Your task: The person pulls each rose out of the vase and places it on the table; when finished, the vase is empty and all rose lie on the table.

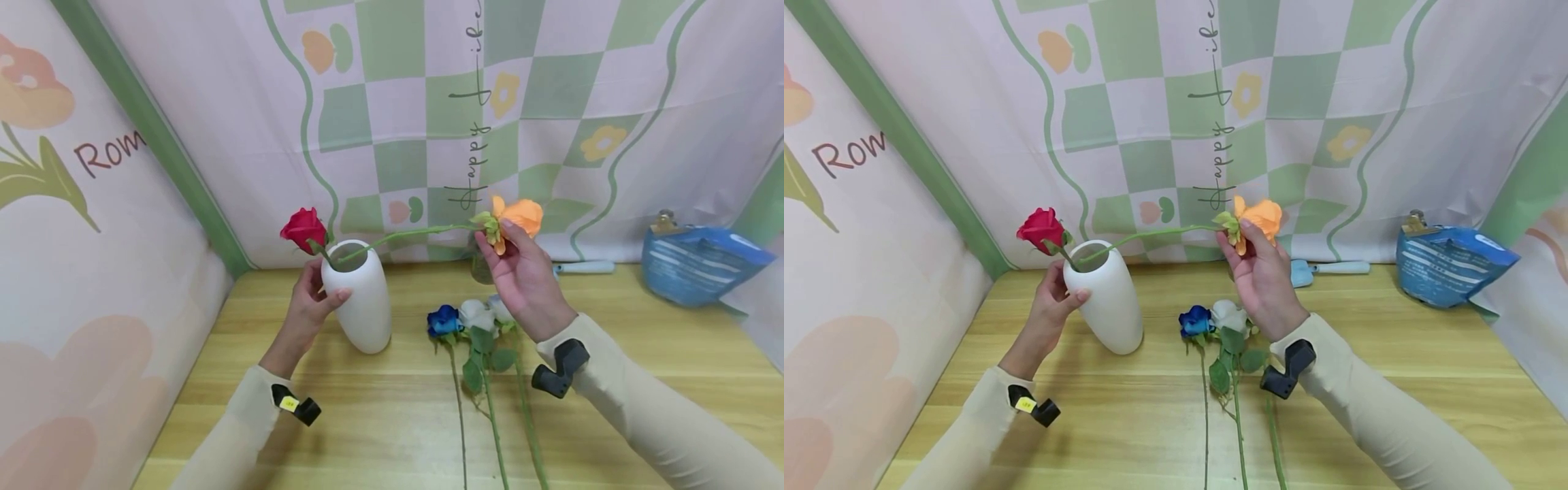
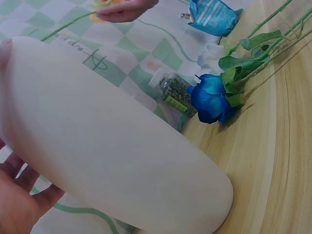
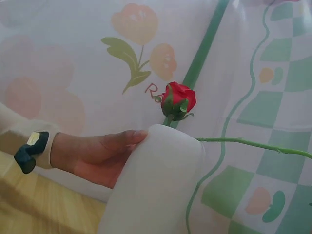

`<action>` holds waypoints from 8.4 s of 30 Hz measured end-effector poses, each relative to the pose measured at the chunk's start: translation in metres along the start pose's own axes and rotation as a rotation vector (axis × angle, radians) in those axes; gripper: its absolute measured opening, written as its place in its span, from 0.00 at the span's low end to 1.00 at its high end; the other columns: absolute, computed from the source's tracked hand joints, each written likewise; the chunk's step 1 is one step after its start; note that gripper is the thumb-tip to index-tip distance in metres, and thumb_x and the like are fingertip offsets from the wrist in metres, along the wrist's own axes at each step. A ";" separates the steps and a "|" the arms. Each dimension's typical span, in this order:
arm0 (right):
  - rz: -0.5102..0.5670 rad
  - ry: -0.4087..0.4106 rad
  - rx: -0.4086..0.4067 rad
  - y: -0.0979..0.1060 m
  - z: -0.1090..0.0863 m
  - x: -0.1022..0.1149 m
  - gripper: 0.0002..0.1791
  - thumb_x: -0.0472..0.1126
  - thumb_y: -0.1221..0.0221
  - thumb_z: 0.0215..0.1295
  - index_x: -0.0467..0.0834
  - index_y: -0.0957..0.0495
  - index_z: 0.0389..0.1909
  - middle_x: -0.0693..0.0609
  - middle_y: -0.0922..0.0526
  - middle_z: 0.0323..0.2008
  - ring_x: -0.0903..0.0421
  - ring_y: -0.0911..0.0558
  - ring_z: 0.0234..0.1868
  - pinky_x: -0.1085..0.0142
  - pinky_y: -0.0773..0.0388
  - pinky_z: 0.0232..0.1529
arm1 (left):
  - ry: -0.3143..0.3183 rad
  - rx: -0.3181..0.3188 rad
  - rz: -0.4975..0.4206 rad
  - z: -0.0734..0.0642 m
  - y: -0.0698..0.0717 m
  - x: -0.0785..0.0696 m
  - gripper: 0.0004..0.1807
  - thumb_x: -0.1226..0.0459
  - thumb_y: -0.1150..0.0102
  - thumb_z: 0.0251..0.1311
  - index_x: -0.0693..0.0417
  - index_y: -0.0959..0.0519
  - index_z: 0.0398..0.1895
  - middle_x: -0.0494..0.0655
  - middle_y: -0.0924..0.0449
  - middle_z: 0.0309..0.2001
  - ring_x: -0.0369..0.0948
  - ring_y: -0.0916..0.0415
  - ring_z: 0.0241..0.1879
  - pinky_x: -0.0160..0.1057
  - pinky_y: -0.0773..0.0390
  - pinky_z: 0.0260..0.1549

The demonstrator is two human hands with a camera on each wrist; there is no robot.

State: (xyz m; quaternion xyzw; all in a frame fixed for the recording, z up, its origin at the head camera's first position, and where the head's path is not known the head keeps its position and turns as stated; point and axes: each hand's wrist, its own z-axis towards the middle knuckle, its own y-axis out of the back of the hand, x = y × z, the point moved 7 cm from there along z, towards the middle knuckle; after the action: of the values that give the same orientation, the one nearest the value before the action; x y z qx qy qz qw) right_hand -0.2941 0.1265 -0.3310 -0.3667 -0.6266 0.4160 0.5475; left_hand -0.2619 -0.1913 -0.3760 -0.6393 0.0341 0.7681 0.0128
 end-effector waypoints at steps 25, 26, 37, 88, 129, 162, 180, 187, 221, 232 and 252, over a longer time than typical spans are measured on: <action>0.086 0.040 0.045 -0.002 0.003 0.056 0.16 0.30 0.43 0.69 0.40 0.28 0.56 0.43 0.24 0.51 0.43 0.15 0.49 0.59 0.15 0.50 | -0.027 -0.007 0.008 0.001 0.000 0.000 0.31 0.63 0.35 0.59 0.46 0.36 0.65 0.43 0.30 0.62 0.43 0.32 0.62 0.33 0.23 0.59; 0.084 0.040 0.055 -0.003 0.003 0.060 0.15 0.31 0.44 0.70 0.40 0.28 0.56 0.43 0.24 0.51 0.42 0.15 0.48 0.59 0.14 0.50 | -0.028 -0.006 0.009 0.001 0.000 0.000 0.31 0.62 0.35 0.59 0.47 0.36 0.65 0.44 0.30 0.63 0.43 0.32 0.63 0.33 0.24 0.59; -0.071 0.003 0.154 0.002 -0.010 0.087 0.10 0.32 0.49 0.74 0.39 0.26 0.53 0.44 0.20 0.46 0.47 0.16 0.46 0.58 0.15 0.51 | -0.035 -0.001 0.009 0.000 0.001 -0.001 0.32 0.60 0.34 0.58 0.49 0.37 0.64 0.46 0.30 0.63 0.43 0.32 0.63 0.32 0.24 0.59; -1.450 -0.506 -0.171 0.180 -0.012 0.080 0.13 0.43 0.43 0.71 0.39 0.35 0.38 0.53 0.21 0.23 0.59 0.14 0.24 0.63 0.13 0.36 | -0.037 0.015 0.016 0.000 0.001 -0.001 0.33 0.61 0.36 0.59 0.48 0.38 0.65 0.45 0.31 0.63 0.44 0.33 0.63 0.34 0.23 0.59; -1.666 -0.607 -0.098 0.191 -0.020 0.078 0.32 0.59 0.40 0.67 0.33 0.33 0.51 0.46 0.16 0.26 0.54 0.13 0.25 0.56 0.12 0.34 | -0.050 0.005 0.005 0.002 0.001 0.000 0.33 0.63 0.37 0.57 0.48 0.38 0.65 0.45 0.30 0.63 0.44 0.32 0.62 0.33 0.22 0.57; -2.056 0.131 0.405 -0.028 0.031 0.003 0.16 0.50 0.39 0.69 0.41 0.18 0.46 0.45 0.12 0.38 0.57 0.14 0.33 0.63 0.16 0.36 | -0.082 -0.004 0.044 0.004 0.010 -0.003 0.33 0.65 0.37 0.56 0.55 0.37 0.64 0.48 0.29 0.62 0.42 0.30 0.59 0.32 0.21 0.55; -1.872 0.223 0.706 -0.148 0.021 -0.117 0.33 0.52 0.31 0.59 0.42 0.28 0.62 0.47 0.18 0.57 0.52 0.18 0.59 0.58 0.19 0.59 | -0.087 0.027 0.015 0.008 0.005 -0.003 0.29 0.59 0.32 0.57 0.44 0.35 0.60 0.43 0.29 0.59 0.43 0.30 0.58 0.32 0.20 0.54; -1.958 0.158 0.758 -0.159 0.015 -0.154 0.44 0.55 0.30 0.58 0.42 0.37 0.71 0.46 0.20 0.62 0.53 0.19 0.60 0.62 0.19 0.58 | -0.058 0.051 0.033 0.007 0.004 -0.002 0.37 0.53 0.32 0.59 0.41 0.39 0.69 0.44 0.32 0.67 0.44 0.33 0.63 0.31 0.21 0.56; -1.739 0.135 0.662 -0.163 0.014 -0.144 0.26 0.41 0.30 0.59 0.46 0.22 0.59 0.49 0.14 0.51 0.55 0.14 0.47 0.65 0.16 0.50 | -0.030 0.022 0.012 0.006 0.004 0.002 0.32 0.59 0.35 0.60 0.45 0.37 0.65 0.45 0.32 0.65 0.44 0.34 0.63 0.32 0.23 0.57; -1.649 0.193 0.543 -0.160 0.010 -0.126 0.28 0.43 0.28 0.56 0.46 0.21 0.59 0.50 0.13 0.48 0.54 0.14 0.45 0.63 0.16 0.49 | -0.030 0.015 -0.011 0.007 0.004 0.002 0.36 0.59 0.32 0.56 0.52 0.38 0.65 0.44 0.31 0.62 0.43 0.33 0.62 0.31 0.21 0.54; -1.289 0.129 0.429 -0.145 0.019 -0.100 0.28 0.39 0.30 0.58 0.42 0.24 0.61 0.42 0.17 0.52 0.49 0.16 0.48 0.62 0.13 0.44 | -0.049 -0.019 -0.009 0.008 0.006 0.003 0.35 0.62 0.34 0.50 0.56 0.36 0.62 0.47 0.30 0.59 0.42 0.31 0.59 0.30 0.21 0.54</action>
State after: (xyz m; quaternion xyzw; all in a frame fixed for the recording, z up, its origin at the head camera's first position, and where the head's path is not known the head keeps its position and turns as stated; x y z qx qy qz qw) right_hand -0.3007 -0.0232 -0.2362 0.1723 -0.5896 0.0993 0.7828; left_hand -0.2706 -0.1969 -0.3769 -0.6207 0.0238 0.7836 0.0108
